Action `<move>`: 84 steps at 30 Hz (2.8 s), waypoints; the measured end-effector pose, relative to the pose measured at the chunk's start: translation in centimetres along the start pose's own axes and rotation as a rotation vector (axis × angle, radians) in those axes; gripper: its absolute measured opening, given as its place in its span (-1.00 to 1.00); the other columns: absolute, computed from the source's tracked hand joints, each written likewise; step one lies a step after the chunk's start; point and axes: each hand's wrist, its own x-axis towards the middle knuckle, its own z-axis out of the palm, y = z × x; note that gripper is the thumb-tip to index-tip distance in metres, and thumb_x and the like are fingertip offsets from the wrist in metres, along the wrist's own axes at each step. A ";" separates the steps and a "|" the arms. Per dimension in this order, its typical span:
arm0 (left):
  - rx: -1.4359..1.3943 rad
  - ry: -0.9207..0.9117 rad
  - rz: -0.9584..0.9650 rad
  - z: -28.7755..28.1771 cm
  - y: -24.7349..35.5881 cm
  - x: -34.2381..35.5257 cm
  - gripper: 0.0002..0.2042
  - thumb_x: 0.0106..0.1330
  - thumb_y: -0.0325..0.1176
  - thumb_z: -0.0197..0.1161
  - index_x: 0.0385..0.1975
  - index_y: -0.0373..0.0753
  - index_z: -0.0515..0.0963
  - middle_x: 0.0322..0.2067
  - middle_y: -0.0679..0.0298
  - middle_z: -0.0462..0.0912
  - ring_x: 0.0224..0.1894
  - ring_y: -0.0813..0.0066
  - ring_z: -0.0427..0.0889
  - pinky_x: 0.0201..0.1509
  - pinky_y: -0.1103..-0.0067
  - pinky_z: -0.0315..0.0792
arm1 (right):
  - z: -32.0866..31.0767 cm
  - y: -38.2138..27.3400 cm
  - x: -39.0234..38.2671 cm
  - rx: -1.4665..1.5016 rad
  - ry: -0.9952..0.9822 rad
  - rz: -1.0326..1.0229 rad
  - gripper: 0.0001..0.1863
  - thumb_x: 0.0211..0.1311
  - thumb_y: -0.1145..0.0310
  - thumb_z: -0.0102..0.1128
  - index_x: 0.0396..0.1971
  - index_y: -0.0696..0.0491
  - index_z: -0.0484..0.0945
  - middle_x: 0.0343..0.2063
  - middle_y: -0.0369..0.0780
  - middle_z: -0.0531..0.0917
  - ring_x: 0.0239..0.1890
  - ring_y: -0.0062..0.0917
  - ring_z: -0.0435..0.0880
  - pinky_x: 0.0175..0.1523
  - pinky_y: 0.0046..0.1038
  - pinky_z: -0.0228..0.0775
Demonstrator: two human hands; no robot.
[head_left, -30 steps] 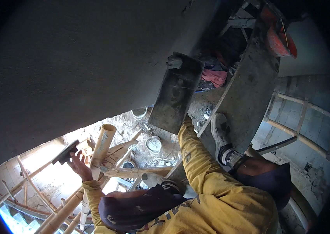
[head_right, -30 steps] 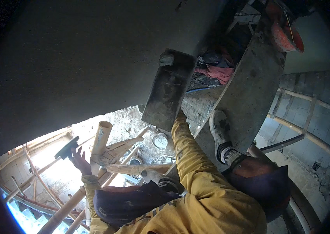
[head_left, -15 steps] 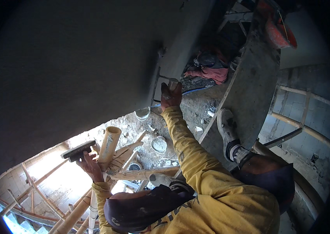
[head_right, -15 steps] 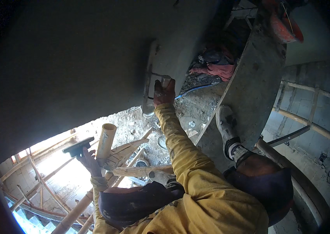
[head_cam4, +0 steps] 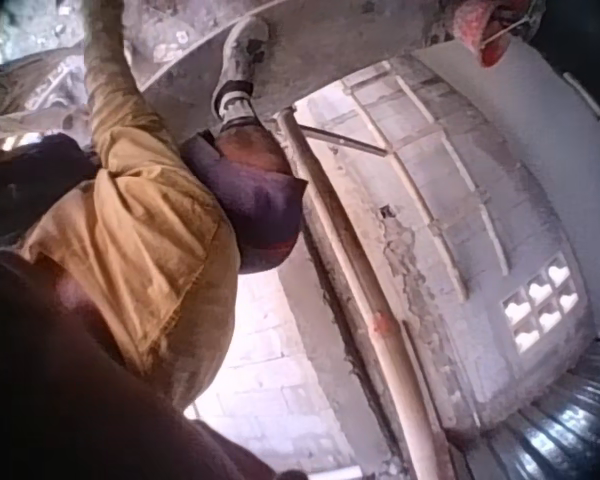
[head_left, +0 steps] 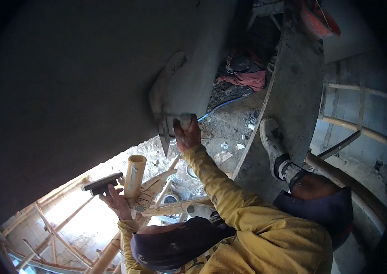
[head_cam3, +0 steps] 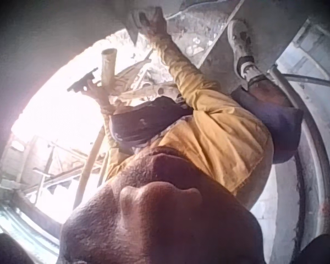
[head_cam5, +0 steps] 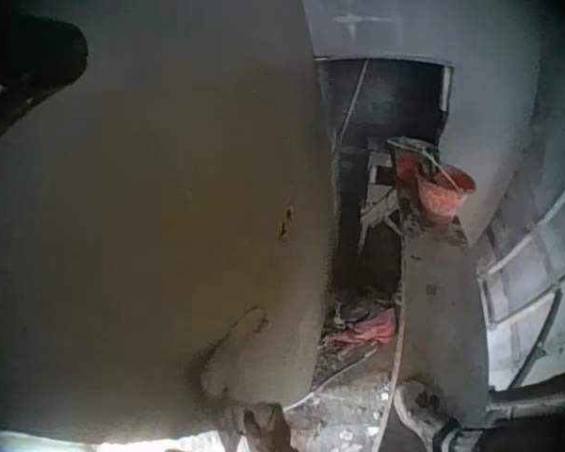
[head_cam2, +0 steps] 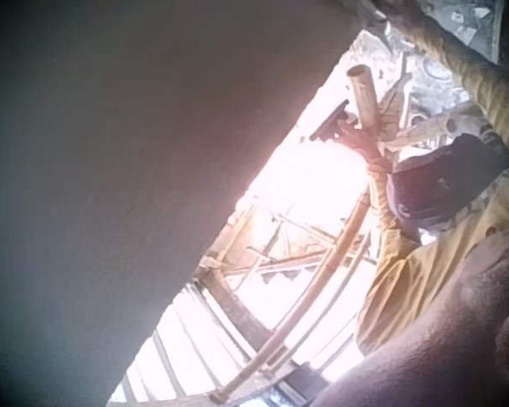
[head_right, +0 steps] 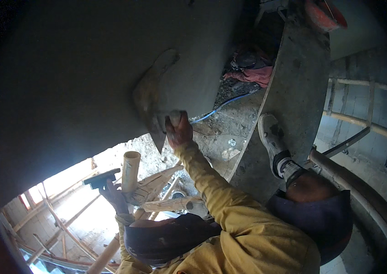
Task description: The person rubs a concrete wall with a float, applies plaster along the wall and corner using trowels, and scrapes the trowels together.
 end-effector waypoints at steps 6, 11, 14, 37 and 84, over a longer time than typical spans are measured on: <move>0.052 -0.006 -0.095 -0.3 0.4 -0.2 -0.37 0.38 -0.13 0.11 0.23 -0.44 0.05 -0.08 0.01 0.49 -0.34 0.35 0.61 -0.51 0.60 0.44 | -1.4 3.8 1.8 0.140 0.094 0.299 -0.47 0.09 0.20 0.34 0.00 0.14 0.41 -0.16 -0.04 0.62 -0.13 -0.29 0.62 -0.01 -0.31 0.43; 0.081 -0.007 -0.108 -0.3 -0.2 0.1 -0.36 0.36 -0.13 0.12 0.23 -0.47 0.05 -0.06 -0.03 0.48 -0.30 0.28 0.61 -0.46 0.55 0.50 | -0.6 6.2 12.1 0.097 0.123 0.285 -0.49 -0.01 0.22 0.32 -0.11 0.18 0.41 -0.24 0.00 0.62 -0.17 -0.13 0.61 -0.04 -0.24 0.42; 0.020 -0.006 -0.102 -0.3 -0.8 0.4 -0.36 0.36 -0.13 0.12 0.22 -0.47 0.05 -0.06 -0.03 0.48 -0.28 0.28 0.60 -0.44 0.54 0.51 | 0.2 5.6 14.7 -0.016 0.068 0.208 -0.50 -0.03 0.18 0.29 -0.14 0.18 0.41 -0.27 0.05 0.62 -0.21 -0.03 0.61 -0.08 -0.17 0.42; 0.018 -0.036 -0.004 -0.3 -1.4 0.7 -0.39 0.37 -0.11 0.11 0.18 -0.46 0.08 -0.11 -0.02 0.50 -0.29 0.31 0.57 -0.38 0.54 0.50 | -2.7 -4.7 3.0 0.167 -0.017 -0.103 -0.67 0.10 0.37 0.32 -0.15 0.08 0.45 -0.33 -0.16 0.67 -0.26 -0.39 0.70 -0.19 -0.39 0.51; 0.084 -0.104 -0.042 0.3 1.0 0.1 -0.41 0.38 -0.14 0.12 0.14 -0.53 0.11 -0.10 -0.05 0.51 -0.21 0.35 0.54 -0.29 0.55 0.51 | -2.9 -11.9 1.7 0.166 -0.387 -0.566 -0.71 0.08 0.33 0.34 -0.24 0.08 0.47 -0.44 -0.13 0.63 -0.36 -0.35 0.70 -0.28 -0.37 0.54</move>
